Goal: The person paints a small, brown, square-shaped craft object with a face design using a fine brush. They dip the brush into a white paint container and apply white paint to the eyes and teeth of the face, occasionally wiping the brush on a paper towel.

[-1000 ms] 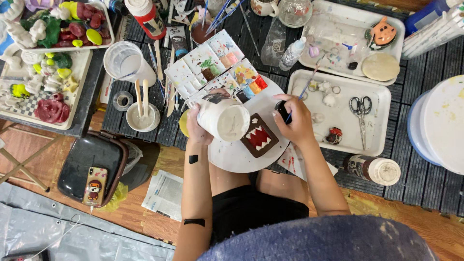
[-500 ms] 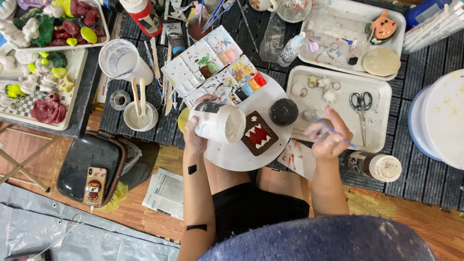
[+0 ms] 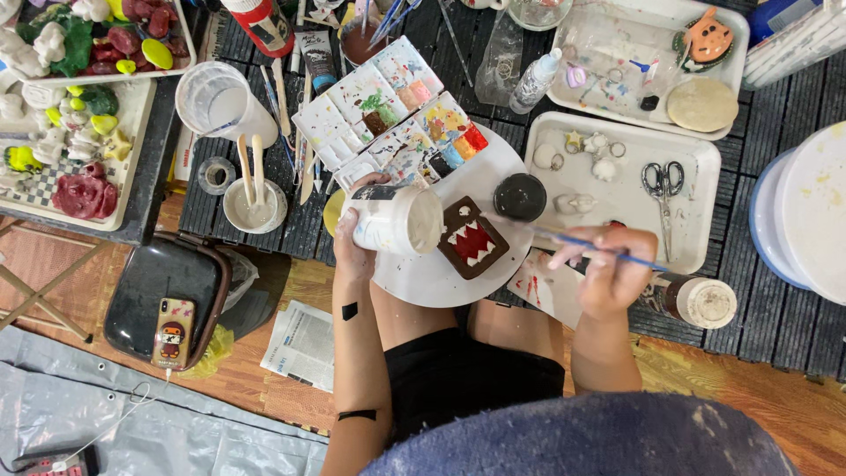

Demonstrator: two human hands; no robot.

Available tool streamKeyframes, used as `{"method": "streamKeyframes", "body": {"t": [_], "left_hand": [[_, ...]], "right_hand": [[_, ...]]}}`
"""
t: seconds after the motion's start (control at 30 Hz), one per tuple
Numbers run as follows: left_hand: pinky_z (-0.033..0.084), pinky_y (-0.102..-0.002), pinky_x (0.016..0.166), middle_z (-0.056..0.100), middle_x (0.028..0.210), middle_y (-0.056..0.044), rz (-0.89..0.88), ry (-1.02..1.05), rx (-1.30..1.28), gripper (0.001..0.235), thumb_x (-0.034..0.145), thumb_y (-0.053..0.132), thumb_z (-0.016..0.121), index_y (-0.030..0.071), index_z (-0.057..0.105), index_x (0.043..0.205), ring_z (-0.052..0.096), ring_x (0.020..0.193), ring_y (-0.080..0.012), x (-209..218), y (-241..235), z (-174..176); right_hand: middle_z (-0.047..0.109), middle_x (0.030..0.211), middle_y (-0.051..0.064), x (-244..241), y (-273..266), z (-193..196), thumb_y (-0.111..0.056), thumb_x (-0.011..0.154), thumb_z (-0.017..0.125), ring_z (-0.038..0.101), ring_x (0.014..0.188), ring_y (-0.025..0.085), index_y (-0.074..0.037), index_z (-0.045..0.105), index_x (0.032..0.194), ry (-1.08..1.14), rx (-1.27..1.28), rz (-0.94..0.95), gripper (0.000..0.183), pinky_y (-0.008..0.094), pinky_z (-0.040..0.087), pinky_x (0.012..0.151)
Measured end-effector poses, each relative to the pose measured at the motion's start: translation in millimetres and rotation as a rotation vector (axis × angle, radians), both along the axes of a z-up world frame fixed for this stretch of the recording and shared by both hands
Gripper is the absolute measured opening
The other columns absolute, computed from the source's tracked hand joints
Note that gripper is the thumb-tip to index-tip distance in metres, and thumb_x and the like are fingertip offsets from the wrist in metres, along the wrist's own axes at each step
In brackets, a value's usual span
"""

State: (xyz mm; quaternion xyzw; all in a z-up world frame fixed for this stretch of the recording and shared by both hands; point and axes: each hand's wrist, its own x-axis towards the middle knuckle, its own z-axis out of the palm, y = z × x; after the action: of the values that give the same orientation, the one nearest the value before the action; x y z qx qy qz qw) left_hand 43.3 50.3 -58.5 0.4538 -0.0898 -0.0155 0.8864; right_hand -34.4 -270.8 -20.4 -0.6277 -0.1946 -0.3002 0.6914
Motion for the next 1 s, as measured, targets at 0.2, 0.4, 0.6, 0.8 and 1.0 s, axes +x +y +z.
{"method": "streamKeyframes", "body": {"t": [0.2,0.4,0.6,0.8,1.0], "left_hand": [[0.046,-0.041,0.112,0.06,0.134,-0.02,-0.033,0.017,-0.019,0.082,0.09,0.056,0.058,-0.005,0.047,0.144,0.061,0.126,-0.0296,-1.2,-1.5,-1.1],[0.047,-0.041,0.112,0.061,0.133,-0.021,-0.025,0.011,0.018,0.082,0.089,0.055,0.061,-0.004,0.047,0.144,0.062,0.125,-0.0299,-2.1,-1.6,-0.7],[0.047,-0.041,0.112,0.059,0.135,-0.02,-0.023,0.022,0.033,0.081,0.089,0.054,0.062,-0.004,0.048,0.143,0.061,0.125,-0.0292,-3.1,-2.1,0.5],[0.044,-0.038,0.115,0.057,0.138,-0.017,-0.014,0.002,0.078,0.081,0.089,0.055,0.063,-0.004,0.049,0.143,0.057,0.129,-0.0261,-3.7,1.1,-1.9],[0.045,-0.039,0.113,0.058,0.135,-0.018,-0.017,0.025,0.066,0.083,0.088,0.056,0.064,-0.004,0.048,0.144,0.058,0.127,-0.027,-1.8,3.8,-6.9]], "right_hand": [[0.074,0.102,0.018,5.1,16.6,17.9,-0.007,0.101,0.062,0.075,0.072,0.025,-0.009,0.057,0.112,-0.19,-0.35,0.055,0.012,0.037,0.062,0.064],[0.074,0.114,0.014,10.8,32.0,60.5,0.001,0.088,0.073,0.072,0.073,0.019,-0.009,0.057,0.116,-0.344,-0.781,0.009,0.033,0.03,0.054,0.06],[0.074,0.119,0.005,15.8,48.2,77.9,-0.004,0.083,0.082,0.071,0.075,0.018,-0.01,0.061,0.116,-0.418,-1.019,-0.097,0.04,0.031,0.047,0.055],[0.074,0.116,0.005,16.3,55.3,78.3,-0.003,0.084,0.08,0.074,0.082,0.021,-0.01,0.062,0.113,-0.31,-0.998,-0.102,0.035,0.033,0.053,0.061],[0.076,0.106,0.006,24.6,53.1,63.6,0.004,0.09,0.072,0.074,0.078,0.02,-0.009,0.061,0.108,-0.151,-0.806,-0.006,0.025,0.031,0.056,0.064]]}}
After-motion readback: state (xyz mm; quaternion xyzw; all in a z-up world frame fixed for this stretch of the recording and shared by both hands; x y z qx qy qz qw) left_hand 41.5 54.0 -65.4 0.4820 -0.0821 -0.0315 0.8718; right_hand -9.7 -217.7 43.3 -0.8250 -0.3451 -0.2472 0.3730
